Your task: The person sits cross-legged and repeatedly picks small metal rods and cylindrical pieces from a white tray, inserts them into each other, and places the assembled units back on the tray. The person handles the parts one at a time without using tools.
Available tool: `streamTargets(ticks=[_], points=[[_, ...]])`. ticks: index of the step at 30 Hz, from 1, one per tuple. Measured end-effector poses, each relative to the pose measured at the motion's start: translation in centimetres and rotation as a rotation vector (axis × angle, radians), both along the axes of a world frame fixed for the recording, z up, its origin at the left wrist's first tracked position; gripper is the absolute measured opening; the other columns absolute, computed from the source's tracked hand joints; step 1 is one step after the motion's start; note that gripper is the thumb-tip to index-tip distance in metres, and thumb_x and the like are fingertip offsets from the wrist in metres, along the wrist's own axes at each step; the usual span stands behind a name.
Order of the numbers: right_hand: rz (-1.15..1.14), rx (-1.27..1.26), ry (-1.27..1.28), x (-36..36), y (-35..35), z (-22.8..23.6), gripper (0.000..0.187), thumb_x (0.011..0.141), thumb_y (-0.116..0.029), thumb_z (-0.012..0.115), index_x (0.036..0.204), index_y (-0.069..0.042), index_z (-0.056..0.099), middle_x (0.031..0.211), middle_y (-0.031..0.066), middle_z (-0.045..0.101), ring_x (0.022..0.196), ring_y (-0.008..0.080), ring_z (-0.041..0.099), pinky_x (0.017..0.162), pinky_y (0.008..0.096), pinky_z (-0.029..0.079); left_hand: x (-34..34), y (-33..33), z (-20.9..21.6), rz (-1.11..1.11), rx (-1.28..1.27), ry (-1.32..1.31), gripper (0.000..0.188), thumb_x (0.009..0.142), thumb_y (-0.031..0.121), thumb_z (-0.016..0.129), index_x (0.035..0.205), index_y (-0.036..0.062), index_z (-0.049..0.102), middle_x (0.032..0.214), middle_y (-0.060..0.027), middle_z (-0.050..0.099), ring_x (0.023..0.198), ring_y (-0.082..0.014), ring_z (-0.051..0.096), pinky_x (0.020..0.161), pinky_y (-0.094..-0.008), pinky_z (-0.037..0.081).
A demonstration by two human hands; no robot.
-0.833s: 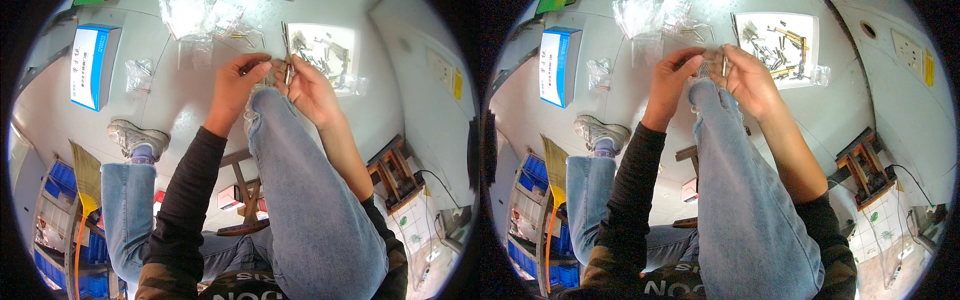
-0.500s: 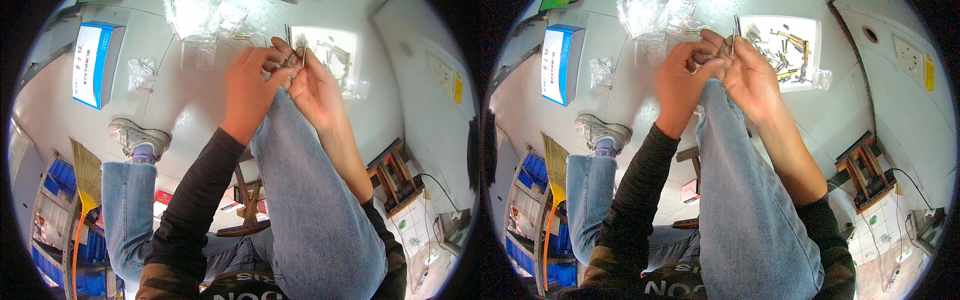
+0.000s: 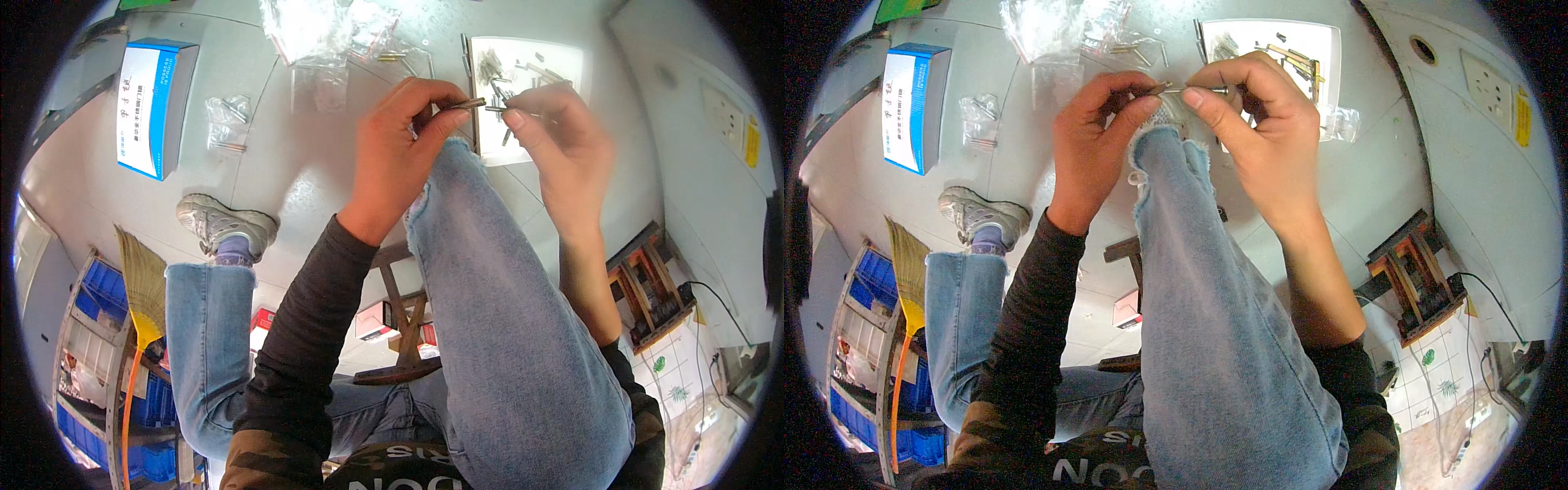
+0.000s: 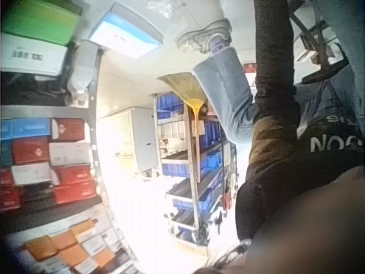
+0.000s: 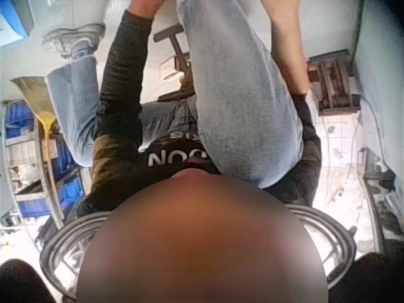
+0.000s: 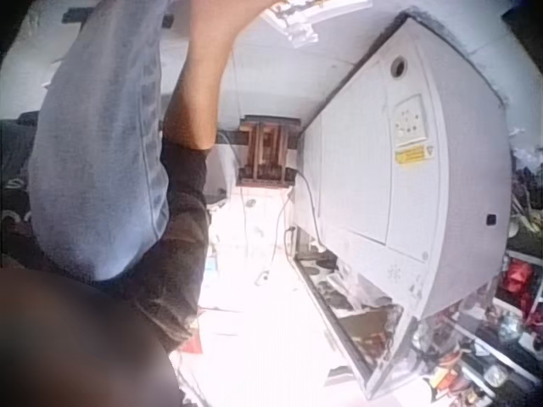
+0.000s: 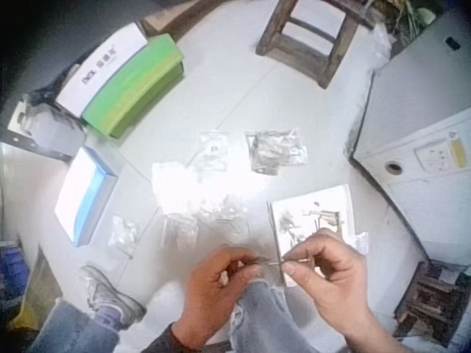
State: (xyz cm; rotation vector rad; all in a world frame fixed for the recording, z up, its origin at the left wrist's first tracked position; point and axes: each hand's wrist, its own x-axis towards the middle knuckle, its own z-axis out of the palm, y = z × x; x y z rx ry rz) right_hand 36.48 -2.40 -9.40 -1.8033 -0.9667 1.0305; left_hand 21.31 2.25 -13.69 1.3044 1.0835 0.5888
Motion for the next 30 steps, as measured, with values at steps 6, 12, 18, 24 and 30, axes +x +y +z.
streamTargets(ticks=[6,12,18,24,30], points=[[0.026,0.008,-0.098,0.0,0.0,-0.3,0.010,0.073,-0.009,0.065,0.078,-0.001,0.061,0.068,0.0006,0.052,0.058,0.0074,0.042,0.052,0.0203,0.033,0.0,0.5,0.3,-0.038,0.116,0.016,0.011,0.072,0.004,0.063,0.083,0.0042,0.059,0.069,-0.0032,0.052,0.056,-0.0119,0.043,0.052,-0.0233,0.037],[0.144,0.037,-0.311,-0.2,0.2,0.2,0.011,0.073,-0.010,0.065,0.077,-0.001,0.060,0.068,0.0048,0.054,0.059,0.0129,0.049,0.053,0.0240,0.038,-0.6,1.3,0.5,-0.128,0.272,0.071,0.011,0.072,0.005,0.063,0.083,0.0037,0.060,0.074,-0.0046,0.056,0.061,-0.0136,0.048,0.055,-0.0238,0.039],[0.093,-0.017,-0.302,-0.7,-0.2,-0.6,0.011,0.073,-0.011,0.065,0.077,-0.001,0.060,0.068,0.0056,0.055,0.059,0.0141,0.050,0.054,0.0249,0.039,-0.7,0.9,-0.1,-0.179,0.410,0.114,0.013,0.073,0.006,0.060,0.085,0.0048,0.060,0.071,-0.0077,0.055,0.065,-0.0251,0.050,0.061,-0.0315,0.042],[-0.089,-0.055,-0.133,0.9,0.2,0.2,0.012,0.077,-0.012,0.064,0.081,-0.001,0.061,0.072,0.0030,0.060,0.059,0.0081,0.050,0.054,0.0204,0.040,-1.6,1.2,-1.2,-0.009,-0.338,-0.187,0.015,0.083,0.012,0.054,0.093,0.0019,0.059,0.087,-0.0094,0.060,0.065,-0.0144,0.049,0.064,-0.0256,0.042],[-0.160,-0.147,0.131,-1.4,0.1,0.6,0.012,0.075,-0.005,0.066,0.084,0.000,0.060,0.074,0.0022,0.061,0.063,0.0050,0.051,0.058,0.0169,0.041,-1.2,1.4,-0.7,0.232,-1.037,-0.789,0.019,0.089,0.018,0.047,0.094,0.0013,0.054,0.103,-0.0124,0.055,0.071,-0.0095,0.045,0.067,-0.0222,0.040]])
